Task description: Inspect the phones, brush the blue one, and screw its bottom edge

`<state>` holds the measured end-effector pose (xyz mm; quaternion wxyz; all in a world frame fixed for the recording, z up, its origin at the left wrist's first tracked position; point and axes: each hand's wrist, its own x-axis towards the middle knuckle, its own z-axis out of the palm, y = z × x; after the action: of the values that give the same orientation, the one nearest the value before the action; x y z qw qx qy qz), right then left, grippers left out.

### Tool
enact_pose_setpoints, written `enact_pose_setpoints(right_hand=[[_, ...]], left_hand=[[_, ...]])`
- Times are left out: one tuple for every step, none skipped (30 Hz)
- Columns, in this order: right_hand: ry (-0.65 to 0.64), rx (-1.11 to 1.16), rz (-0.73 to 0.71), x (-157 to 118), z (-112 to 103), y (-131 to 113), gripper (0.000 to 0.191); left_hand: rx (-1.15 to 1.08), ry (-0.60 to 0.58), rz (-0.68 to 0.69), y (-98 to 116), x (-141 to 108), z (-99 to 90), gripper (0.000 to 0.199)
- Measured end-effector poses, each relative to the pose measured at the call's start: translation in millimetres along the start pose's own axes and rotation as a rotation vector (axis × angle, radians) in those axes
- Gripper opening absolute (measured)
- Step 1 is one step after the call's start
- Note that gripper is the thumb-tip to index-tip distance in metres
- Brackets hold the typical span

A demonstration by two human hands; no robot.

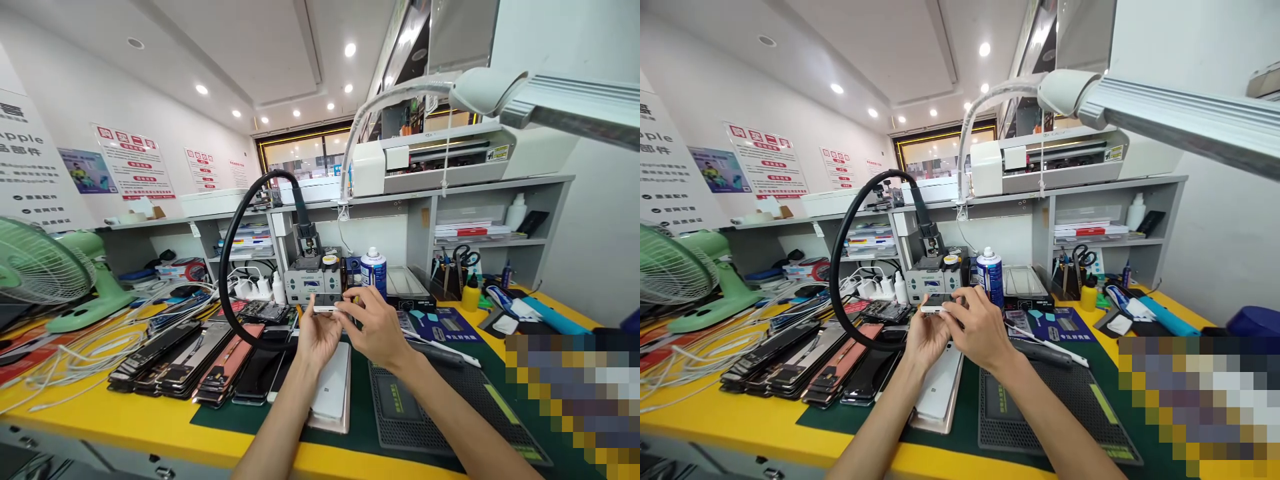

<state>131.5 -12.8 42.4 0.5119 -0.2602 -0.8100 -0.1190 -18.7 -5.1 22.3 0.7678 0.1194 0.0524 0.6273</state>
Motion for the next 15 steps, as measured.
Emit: enact_pose_setpoints(right_hand=[[-0.005, -0.001, -0.005, 0, 0, 0, 0.016], [-0.01, 0.0, -0.015, 0, 0, 0, 0.017], [-0.016, 0.003, -0.026, 0, 0, 0, 0.019], [-0.02, 0.008, -0.038, 0, 1, -1, 0.022], [-0.026, 0.014, -0.048, 0, 1, -1, 0.025], [-0.033, 0.02, -0.056, 0, 2, -2, 0.027], [-0.039, 0.025, -0.06, 1, 2, -3, 0.029], [-0.045, 0.028, -0.059, 1, 3, -4, 0.031], [-0.049, 0.028, -0.056, 1, 3, -6, 0.032], [-0.051, 0.027, -0.053, 2, 3, -7, 0.031], [-0.052, 0.024, -0.049, 2, 4, -8, 0.029], [-0.05, 0.018, -0.047, 3, 5, -9, 0.026], [-0.047, 0.01, -0.047, 3, 6, -10, 0.023], [-0.043, 0.0, -0.048, 3, 7, -11, 0.02], [-0.036, -0.01, -0.051, 4, 8, -11, 0.017]], left_hand=[[0.011, -0.001, -0.008, 0, 0, 0.3, 0.039], [0.02, 0.0, -0.018, -1, 0, 0.6, 0.042], [0.027, 0.001, -0.029, -1, -1, 1.0, 0.044], [0.033, 0.003, -0.038, -1, -1, 1.4, 0.045], [0.036, 0.002, -0.04, -2, -1, 1.7, 0.046], [0.037, -0.002, -0.033, -2, -1, 1.8, 0.045], [0.037, -0.01, -0.023, -2, -2, 1.7, 0.044], [0.036, -0.019, -0.015, -2, -1, 1.4, 0.043], [0.036, -0.026, -0.011, -2, -1, 0.9, 0.042], [0.037, -0.032, -0.01, -2, -1, 0.2, 0.041], [0.041, -0.033, -0.011, -2, 0, -0.5, 0.04], [0.046, -0.03, -0.014, -2, 0, -1.1, 0.04], [0.052, -0.024, -0.018, -2, 0, -1.3, 0.041], [0.054, -0.019, -0.02, -3, 0, -1.2, 0.042], [0.055, -0.017, -0.027, -3, -1, -0.7, 0.044]])
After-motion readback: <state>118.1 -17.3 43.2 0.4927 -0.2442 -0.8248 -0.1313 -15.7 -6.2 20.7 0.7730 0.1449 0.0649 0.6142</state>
